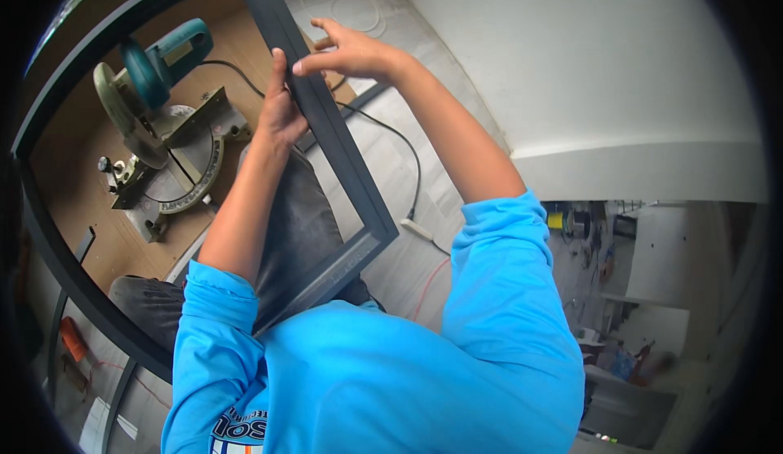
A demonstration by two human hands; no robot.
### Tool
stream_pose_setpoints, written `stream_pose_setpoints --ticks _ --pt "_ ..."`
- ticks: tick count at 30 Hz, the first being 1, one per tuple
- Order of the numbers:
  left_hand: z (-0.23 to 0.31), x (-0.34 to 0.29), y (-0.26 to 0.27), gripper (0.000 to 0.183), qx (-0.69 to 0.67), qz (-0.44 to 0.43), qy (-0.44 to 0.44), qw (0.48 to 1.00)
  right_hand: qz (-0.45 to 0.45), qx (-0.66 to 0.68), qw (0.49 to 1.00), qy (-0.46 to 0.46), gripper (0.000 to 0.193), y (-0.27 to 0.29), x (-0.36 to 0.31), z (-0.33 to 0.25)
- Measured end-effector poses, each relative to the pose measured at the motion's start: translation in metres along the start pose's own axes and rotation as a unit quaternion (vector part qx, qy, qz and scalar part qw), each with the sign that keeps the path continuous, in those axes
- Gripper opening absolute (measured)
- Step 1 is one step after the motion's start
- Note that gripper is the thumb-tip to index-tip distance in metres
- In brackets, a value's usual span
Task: Measuring and assembling pieces of a metal window or door frame using a miter saw.
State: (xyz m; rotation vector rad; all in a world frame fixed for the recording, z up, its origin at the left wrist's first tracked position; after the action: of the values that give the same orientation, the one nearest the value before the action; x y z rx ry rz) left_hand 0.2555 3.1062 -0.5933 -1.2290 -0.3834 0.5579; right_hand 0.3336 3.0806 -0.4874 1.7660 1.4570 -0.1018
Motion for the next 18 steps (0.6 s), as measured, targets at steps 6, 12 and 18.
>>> stream_pose_setpoints --ticks 6,12,18 --pt "-0.019 0.012 0.003 0.082 -0.025 -0.026 0.027 0.999 0.042 -0.063 0.994 -0.074 0.114 -0.085 -0.133 0.135" --pt "-0.020 0.008 0.010 0.078 -0.069 -0.045 0.065 0.994 0.001 0.033 0.995 -0.094 0.100 -0.098 -0.134 0.162" --pt "-0.018 0.008 0.007 0.081 -0.039 -0.064 0.056 0.996 0.022 0.070 0.995 -0.070 0.097 -0.098 -0.134 0.162"
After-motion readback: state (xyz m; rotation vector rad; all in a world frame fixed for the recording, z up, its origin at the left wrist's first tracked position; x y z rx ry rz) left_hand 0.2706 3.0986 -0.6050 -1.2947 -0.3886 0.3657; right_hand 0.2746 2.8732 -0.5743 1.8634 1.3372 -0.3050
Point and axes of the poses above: each hand's wrist, its own x-axis towards the middle knuckle, its own y-axis out of the back of the hand, z = x × y, the point moved 6 cm from there along x, towards the middle knuckle, and after that the axes turned 11 degrees about -y, right-handed, at the moved point
